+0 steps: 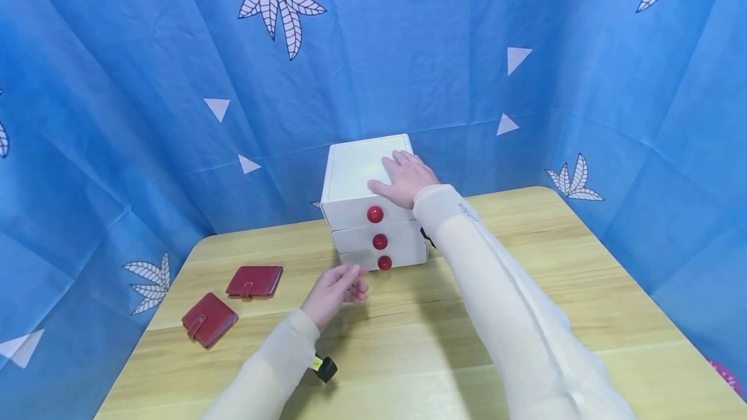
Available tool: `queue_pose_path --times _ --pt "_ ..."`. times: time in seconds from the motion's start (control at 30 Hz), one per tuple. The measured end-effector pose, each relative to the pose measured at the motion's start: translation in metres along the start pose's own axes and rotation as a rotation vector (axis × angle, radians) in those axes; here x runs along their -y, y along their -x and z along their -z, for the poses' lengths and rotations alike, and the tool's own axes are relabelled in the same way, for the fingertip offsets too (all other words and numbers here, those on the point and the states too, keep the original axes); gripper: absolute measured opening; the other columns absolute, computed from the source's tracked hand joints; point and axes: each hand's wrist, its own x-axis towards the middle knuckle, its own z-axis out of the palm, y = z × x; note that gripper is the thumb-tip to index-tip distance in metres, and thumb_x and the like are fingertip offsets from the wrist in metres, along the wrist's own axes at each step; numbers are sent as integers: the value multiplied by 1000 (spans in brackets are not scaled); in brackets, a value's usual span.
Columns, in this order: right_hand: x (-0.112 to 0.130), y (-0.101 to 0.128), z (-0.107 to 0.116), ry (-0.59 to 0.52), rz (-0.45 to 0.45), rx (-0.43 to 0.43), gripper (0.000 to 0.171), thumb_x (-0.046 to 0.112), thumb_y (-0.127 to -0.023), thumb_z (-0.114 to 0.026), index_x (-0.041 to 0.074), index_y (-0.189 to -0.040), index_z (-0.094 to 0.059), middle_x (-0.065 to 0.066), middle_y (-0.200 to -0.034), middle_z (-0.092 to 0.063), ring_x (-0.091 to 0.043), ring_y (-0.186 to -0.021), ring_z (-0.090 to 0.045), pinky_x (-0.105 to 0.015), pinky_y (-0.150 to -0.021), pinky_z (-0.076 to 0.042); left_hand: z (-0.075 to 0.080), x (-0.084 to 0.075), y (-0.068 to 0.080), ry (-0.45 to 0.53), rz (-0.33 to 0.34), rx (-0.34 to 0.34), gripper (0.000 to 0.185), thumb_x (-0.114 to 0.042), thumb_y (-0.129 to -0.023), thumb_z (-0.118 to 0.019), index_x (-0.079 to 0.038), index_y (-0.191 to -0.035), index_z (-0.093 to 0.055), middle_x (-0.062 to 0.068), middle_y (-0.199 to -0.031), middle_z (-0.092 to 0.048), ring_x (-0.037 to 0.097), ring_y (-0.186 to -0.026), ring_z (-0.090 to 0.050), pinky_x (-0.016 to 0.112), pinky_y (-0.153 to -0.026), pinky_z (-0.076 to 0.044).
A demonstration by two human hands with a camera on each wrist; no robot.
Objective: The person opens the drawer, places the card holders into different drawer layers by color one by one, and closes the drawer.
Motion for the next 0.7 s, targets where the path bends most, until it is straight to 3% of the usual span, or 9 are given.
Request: queue_pose_path --times 0.7 --pt "0 0 -1 -1 2 -3 81 66 -93 -32 13 -154 -23 -12 -159 -17 -29 -146 -10 -44 -117 -9 23 6 19 -48 5 -46 45 -39 -101 -45 1 -115 -61 12 -90 -65 22 -81 -67 35 -77 -56"
